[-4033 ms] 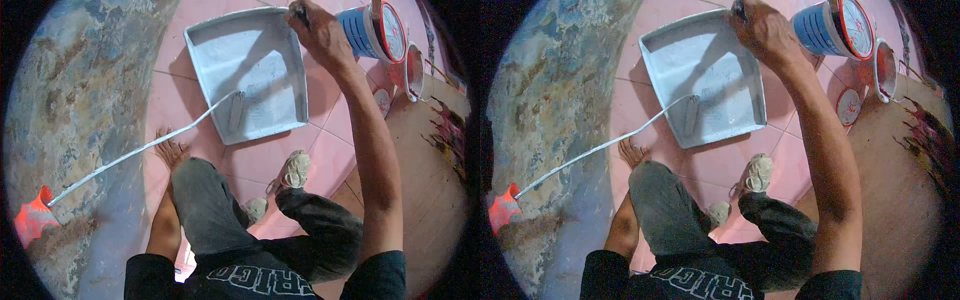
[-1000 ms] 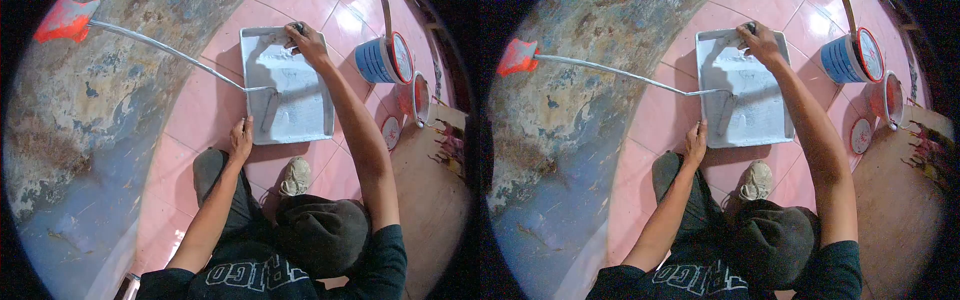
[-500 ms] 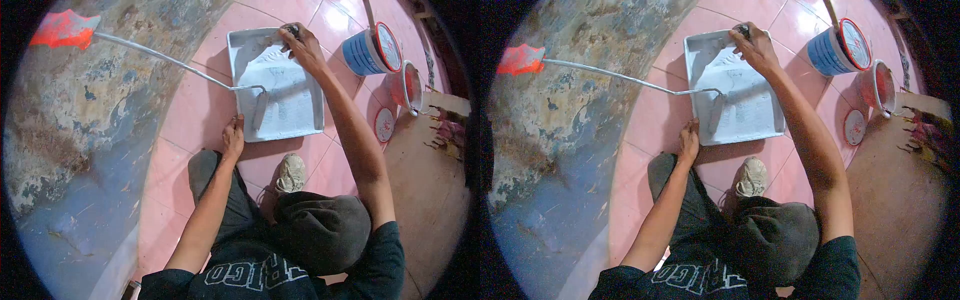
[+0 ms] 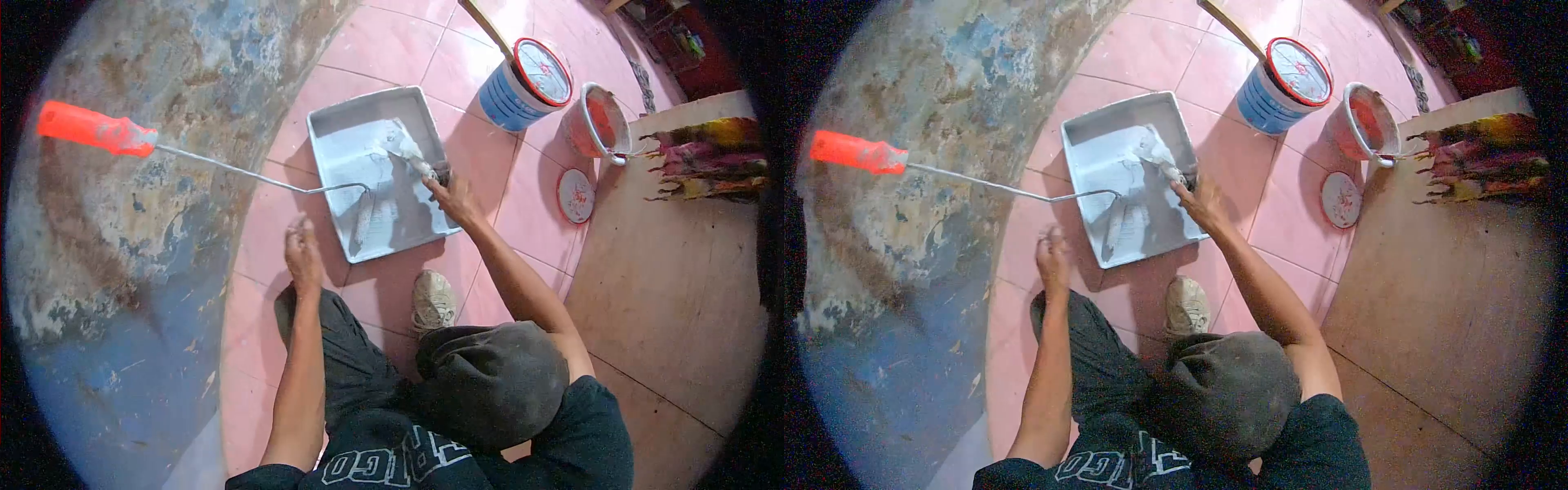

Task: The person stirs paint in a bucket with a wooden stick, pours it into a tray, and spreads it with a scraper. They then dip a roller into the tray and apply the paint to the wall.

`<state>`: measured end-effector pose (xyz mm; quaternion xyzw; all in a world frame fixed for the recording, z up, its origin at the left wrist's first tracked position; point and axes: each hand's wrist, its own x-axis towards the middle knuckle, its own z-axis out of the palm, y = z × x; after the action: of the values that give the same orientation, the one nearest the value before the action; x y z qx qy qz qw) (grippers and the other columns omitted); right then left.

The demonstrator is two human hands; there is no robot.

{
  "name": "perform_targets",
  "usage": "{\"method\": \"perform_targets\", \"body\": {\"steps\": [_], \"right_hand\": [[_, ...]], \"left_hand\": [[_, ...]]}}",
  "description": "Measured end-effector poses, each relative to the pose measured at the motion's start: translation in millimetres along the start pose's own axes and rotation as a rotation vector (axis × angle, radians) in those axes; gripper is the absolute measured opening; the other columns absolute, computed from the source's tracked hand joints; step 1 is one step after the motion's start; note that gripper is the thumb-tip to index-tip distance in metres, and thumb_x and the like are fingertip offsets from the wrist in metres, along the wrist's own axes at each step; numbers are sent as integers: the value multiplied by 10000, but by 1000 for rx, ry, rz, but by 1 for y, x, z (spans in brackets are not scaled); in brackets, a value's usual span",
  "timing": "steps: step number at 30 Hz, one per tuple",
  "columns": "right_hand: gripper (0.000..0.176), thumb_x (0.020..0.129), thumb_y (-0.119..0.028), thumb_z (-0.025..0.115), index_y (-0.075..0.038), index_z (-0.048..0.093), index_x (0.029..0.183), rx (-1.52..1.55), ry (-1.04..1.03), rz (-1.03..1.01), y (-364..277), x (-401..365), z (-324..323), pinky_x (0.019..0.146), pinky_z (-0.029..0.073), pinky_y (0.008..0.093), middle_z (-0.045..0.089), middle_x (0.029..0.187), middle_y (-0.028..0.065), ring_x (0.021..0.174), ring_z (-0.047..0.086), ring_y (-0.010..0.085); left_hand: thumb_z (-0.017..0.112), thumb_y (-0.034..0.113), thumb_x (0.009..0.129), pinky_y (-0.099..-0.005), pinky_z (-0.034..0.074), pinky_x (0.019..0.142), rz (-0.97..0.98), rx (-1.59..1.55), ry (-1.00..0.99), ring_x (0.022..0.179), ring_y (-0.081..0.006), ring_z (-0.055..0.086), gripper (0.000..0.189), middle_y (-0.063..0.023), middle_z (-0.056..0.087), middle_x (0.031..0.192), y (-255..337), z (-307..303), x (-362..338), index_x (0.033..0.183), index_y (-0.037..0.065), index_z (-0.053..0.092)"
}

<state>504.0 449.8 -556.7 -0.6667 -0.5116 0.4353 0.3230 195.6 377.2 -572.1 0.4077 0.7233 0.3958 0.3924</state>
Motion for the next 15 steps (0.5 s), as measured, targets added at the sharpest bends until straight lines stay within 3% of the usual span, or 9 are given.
{"method": "perform_targets", "body": {"steps": [2,3,4,6,7,8,10,14,15], "right_hand": [[348,867,-254,679,11,526,1034,-155,-35,10,4,-8,0,590,506,368,634,797,142,636,643,216],[302,879,-216,653,5,528,1043,-131,-83,41,-6,-14,-2,642,509,412,639,828,184,676,654,284],[302,879,-216,653,5,528,1043,-120,-87,23,-9,-16,-1,642,509,412,639,828,184,676,654,284],[290,876,-181,634,-2,530,1079,-509,48,-218,-7,-21,-3,705,499,473,637,876,229,783,647,378],[301,869,-148,614,-15,524,1124,-556,181,-456,37,-16,2,745,485,514,632,918,252,885,610,439],[301,869,-148,614,-15,524,1124,-551,195,-471,34,-19,-3,745,485,514,632,918,252,885,610,439],[331,876,-191,599,-31,516,1154,-620,111,-426,26,-23,-12,749,483,525,629,927,254,888,603,440],[293,895,-292,581,-73,545,1086,-699,332,-466,10,-41,-28,672,485,536,632,845,219,765,610,423],[242,894,-267,593,-84,552,1047,-687,253,-305,-2,-47,-36,651,480,546,628,804,197,745,611,424]], "left_hand": [[441,371,999,-316,469,871,89,-308,90,1068,-201,575,498,-104,587,1204,28,-27,11,1323,-4,487],[450,371,997,-322,470,873,160,-356,117,1064,-207,574,509,-116,586,1208,59,-39,11,1335,-9,474],[458,371,995,-327,471,876,236,-407,142,1060,-213,573,522,-128,586,1213,93,-50,11,1347,-15,461],[459,372,995,-323,465,874,296,-371,165,1053,-203,572,504,-127,594,1200,140,-65,18,1322,-12,479],[459,373,995,-319,460,873,337,-339,177,1045,-194,571,487,-126,603,1188,155,-68,22,1297,-8,496],[459,373,995,-319,460,873,356,-343,181,1045,-194,571,487,-126,603,1188,163,-69,27,1297,-8,496],[454,360,1004,-338,448,930,475,-175,-4,1103,-201,575,409,-112,637,1137,173,-72,39,1192,10,547],[498,334,996,-298,462,825,422,-138,41,901,-132,594,365,-71,667,954,186,-63,33,1146,18,603],[498,334,996,-298,462,825,439,-150,27,901,-132,594,365,-71,667,954,193,-57,24,1146,18,603]]}}
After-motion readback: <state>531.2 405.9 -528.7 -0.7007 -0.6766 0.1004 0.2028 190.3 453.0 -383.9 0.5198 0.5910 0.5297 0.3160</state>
